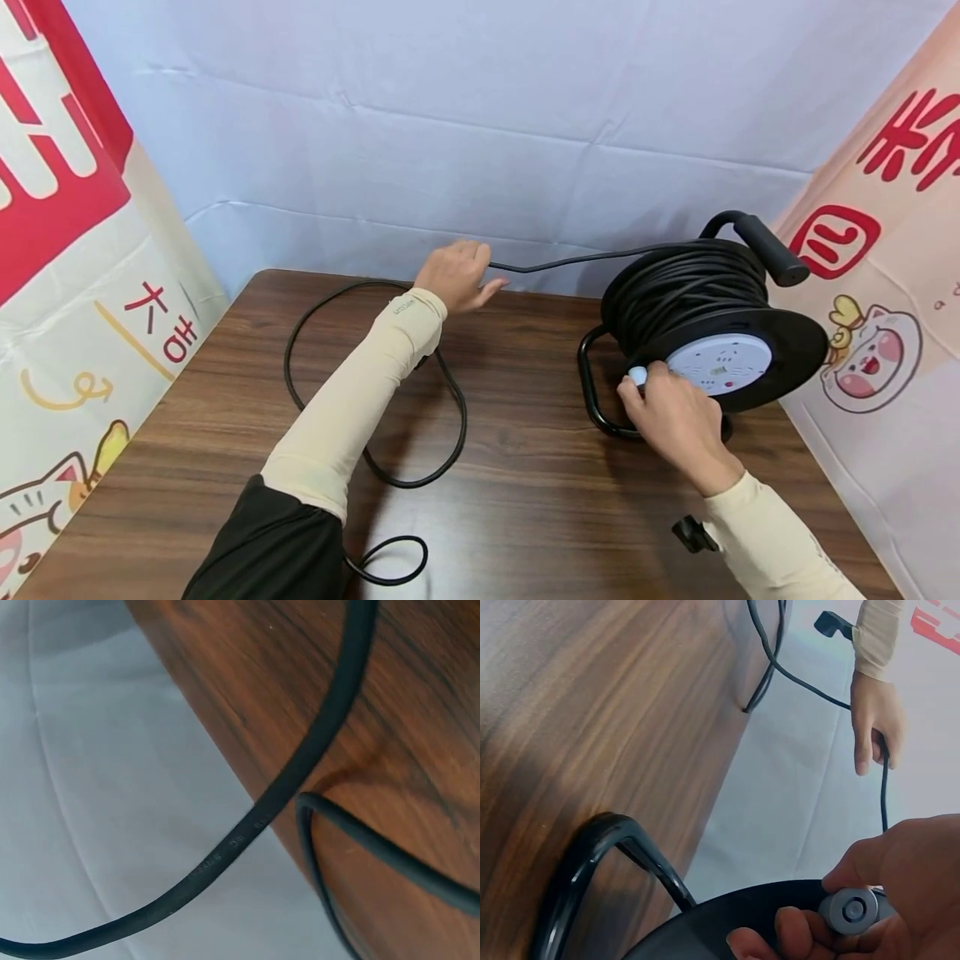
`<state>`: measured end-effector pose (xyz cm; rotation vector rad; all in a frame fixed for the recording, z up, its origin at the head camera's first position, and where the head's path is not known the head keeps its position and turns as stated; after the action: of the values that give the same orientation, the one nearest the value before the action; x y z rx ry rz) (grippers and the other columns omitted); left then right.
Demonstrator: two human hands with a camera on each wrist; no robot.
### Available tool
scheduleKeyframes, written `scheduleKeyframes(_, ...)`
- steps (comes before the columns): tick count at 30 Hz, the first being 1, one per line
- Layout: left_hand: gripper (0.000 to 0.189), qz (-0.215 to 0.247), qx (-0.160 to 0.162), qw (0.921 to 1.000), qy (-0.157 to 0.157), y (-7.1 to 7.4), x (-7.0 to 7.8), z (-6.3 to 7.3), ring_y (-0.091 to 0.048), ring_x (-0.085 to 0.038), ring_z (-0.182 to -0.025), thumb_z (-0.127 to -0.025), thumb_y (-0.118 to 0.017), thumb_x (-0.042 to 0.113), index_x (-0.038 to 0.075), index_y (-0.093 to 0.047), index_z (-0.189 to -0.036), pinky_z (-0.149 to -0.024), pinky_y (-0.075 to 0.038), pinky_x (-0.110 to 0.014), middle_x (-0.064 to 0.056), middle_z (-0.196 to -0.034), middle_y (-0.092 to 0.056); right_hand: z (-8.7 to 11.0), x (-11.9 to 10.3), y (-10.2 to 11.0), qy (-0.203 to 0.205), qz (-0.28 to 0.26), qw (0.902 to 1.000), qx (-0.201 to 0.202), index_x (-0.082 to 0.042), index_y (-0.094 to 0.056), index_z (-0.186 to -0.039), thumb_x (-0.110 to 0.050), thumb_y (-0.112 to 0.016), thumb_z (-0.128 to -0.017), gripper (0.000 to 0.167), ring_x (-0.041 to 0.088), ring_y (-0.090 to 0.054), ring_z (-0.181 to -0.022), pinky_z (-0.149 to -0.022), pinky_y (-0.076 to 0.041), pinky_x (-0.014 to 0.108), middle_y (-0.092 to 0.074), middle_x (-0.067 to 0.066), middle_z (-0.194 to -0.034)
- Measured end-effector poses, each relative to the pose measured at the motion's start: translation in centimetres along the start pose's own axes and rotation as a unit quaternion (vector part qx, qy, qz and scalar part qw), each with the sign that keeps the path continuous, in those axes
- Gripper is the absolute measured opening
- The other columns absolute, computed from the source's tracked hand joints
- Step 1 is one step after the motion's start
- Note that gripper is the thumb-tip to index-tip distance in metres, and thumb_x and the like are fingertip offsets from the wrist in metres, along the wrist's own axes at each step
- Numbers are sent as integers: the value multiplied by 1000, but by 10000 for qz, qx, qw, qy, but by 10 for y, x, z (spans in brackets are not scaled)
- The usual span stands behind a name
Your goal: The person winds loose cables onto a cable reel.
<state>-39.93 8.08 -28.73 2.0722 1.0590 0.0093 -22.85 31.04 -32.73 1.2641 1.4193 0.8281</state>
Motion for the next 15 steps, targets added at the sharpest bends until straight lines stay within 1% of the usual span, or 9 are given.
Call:
scheduleKeyframes(4,54,-220,132,9991,-339,4,9,-3,-51,-20,-57,-95,-62,57,7,-50,-80,-46,-45,-31,-3,-67,-48,-1,-2,5,37,-9,10000,66,-6,-49,-74,-29,-52,-98,34,28,-51,-51,-39,-34,43,-50,10,-61)
scheduleKeyframes(8,56,-172,325,9978,-546,9,17,-7,-51,-21,-56,-94,-63,58,7,-49,-77,-46,-46,-33,-4,-66,-47,-1,-4,13,77,-16,9998,170,-6,-48,-73,-29,-53,-97,34,27,-50,-49,-38,-33,41,-49,9,-60)
scheduleKeyframes(11,56,-109,359,9973,-628,11,21,-10,-52,-21,-57,-94,-62,59,8,-49,-76,-48,-47,-33,-4,-67,-49,-2,-4,19,63,-14,9997,248,-6,-49,-72,-29,-54,-97,34,28,-50,-49,-38,-33,42,-50,10,-60)
scheduleKeyframes(15,56,-89,293,9975,-630,11,25,-13,-54,-22,-60,-94,-61,60,8,-51,-76,-49,-48,-33,-5,-69,-51,-4,-3,23,14,-9,9998,220,-5,-52,-74,-31,-54,-98,35,31,-53,-53,-40,-35,45,-54,13,-63)
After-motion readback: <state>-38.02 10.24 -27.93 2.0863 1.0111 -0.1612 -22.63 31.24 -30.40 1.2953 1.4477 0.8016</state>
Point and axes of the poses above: each hand's wrist, its own z-axis away from the middle knuckle, its own y-axis out of the back of the hand, x = y × z, the point moved 10 cm from there along -z, towards the middle knuckle
